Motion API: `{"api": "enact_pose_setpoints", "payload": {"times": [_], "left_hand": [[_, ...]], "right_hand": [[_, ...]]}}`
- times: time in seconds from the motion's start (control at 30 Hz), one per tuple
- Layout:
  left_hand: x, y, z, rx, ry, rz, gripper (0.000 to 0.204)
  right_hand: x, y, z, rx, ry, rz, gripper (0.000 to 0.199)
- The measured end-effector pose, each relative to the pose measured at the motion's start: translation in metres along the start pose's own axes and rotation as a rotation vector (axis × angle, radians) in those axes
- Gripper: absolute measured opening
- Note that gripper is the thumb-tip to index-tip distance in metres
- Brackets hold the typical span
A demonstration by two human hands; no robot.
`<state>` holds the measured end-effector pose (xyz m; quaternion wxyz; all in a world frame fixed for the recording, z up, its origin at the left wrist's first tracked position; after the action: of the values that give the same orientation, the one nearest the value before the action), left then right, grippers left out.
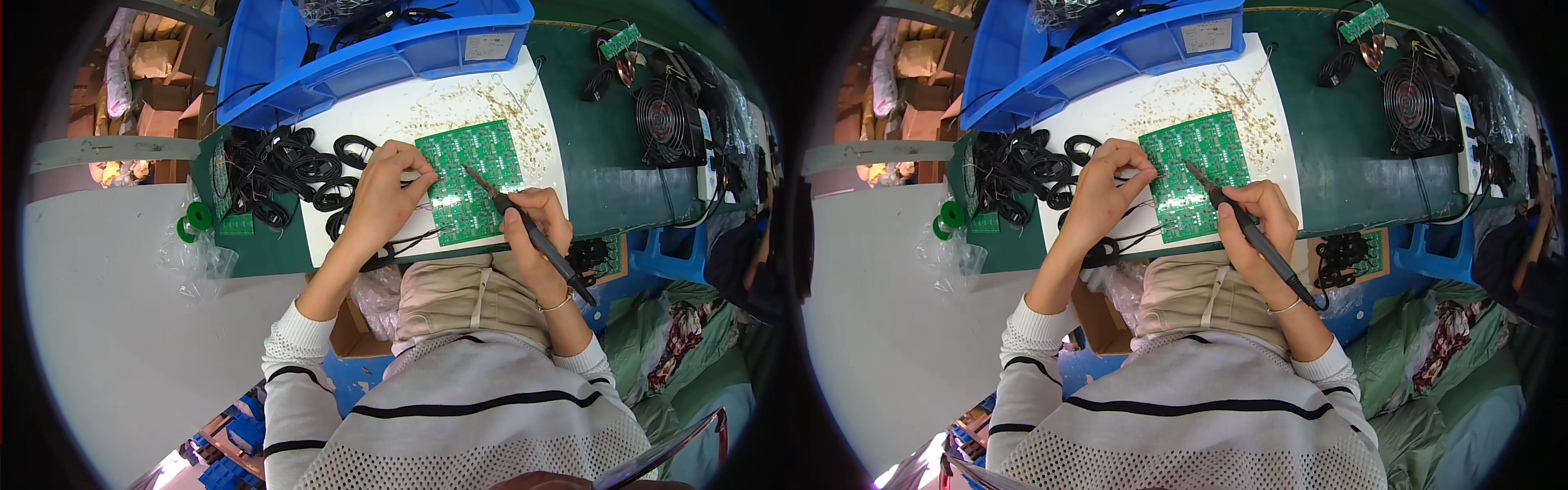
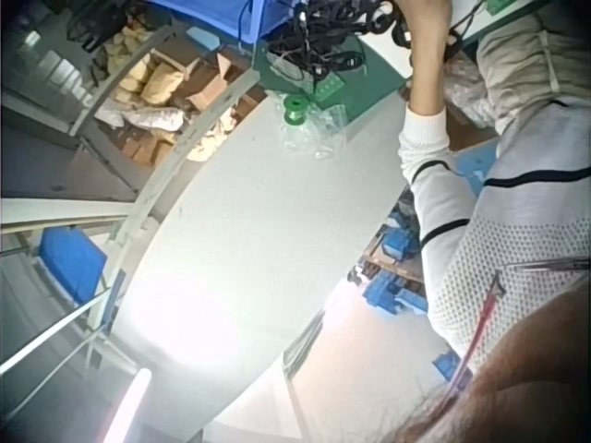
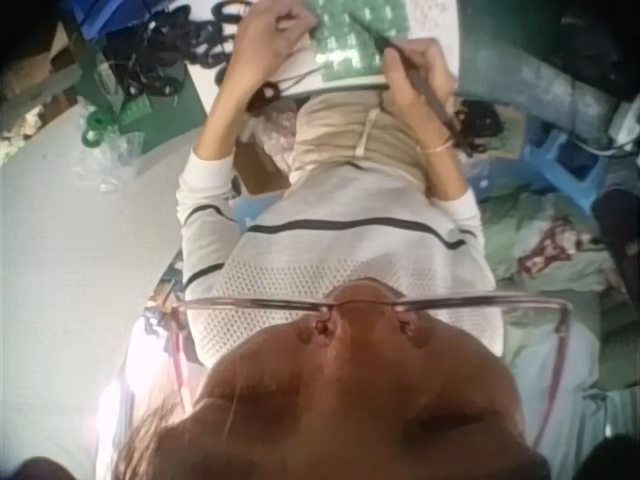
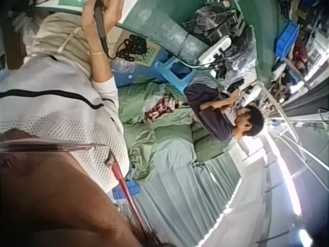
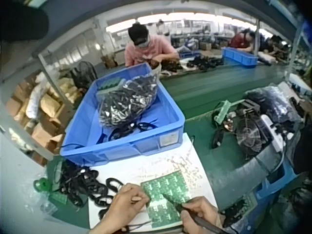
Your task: The person aligns wires onto a circuit board and solders them in place using a soldering iron.
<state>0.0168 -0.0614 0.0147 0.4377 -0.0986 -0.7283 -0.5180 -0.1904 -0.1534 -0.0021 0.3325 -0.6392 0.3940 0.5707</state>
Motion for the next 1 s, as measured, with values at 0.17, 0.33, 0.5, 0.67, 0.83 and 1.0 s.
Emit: {"api": "enact_pose_setpoints", "payload": {"times": [0.17,0.33,0.5,0.67,0.83,1.0], "left_hand": [[0.001,-0.002,0.001,-0.023,0.008,-0.007,0.011],[0.005,-0.003,0.001,-0.008,-0.028,-0.046,0.011],[0.003,-0.007,-0.002,0.028,0.052,-0.107,0.012],[0.009,-0.007,-0.004,0.022,-0.018,-0.179,0.011],[0.012,-0.005,-0.007,-0.013,-0.026,-0.179,0.012],[0.015,-0.006,-0.01,-0.031,-0.032,-0.211,0.013]], "right_hand": [[0.001,-0.001,0.0,-0.002,-0.003,0.009,0.012],[0.001,-0.002,0.001,0.003,-0.001,0.012,0.012],[0.004,-0.004,0.001,-0.007,-0.025,0.013,0.013],[0.003,-0.007,0.001,-0.032,-0.042,0.025,0.014],[0.004,-0.011,-0.001,-0.052,-0.047,0.027,0.013],[0.004,-0.013,-0.001,-0.069,-0.054,0.04,0.014]]}}
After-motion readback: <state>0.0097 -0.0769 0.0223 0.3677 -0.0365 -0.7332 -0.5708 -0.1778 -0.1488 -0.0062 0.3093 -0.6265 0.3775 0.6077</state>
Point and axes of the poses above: each hand's wrist, its own z-axis away from the middle knuckle, its own y-axis out of the back of the hand, x = y × z, the point moved 7 cm from there along -z, towards the middle knuckle, and after that the axes turned 7 degrees about x, right-handed, at the moved point
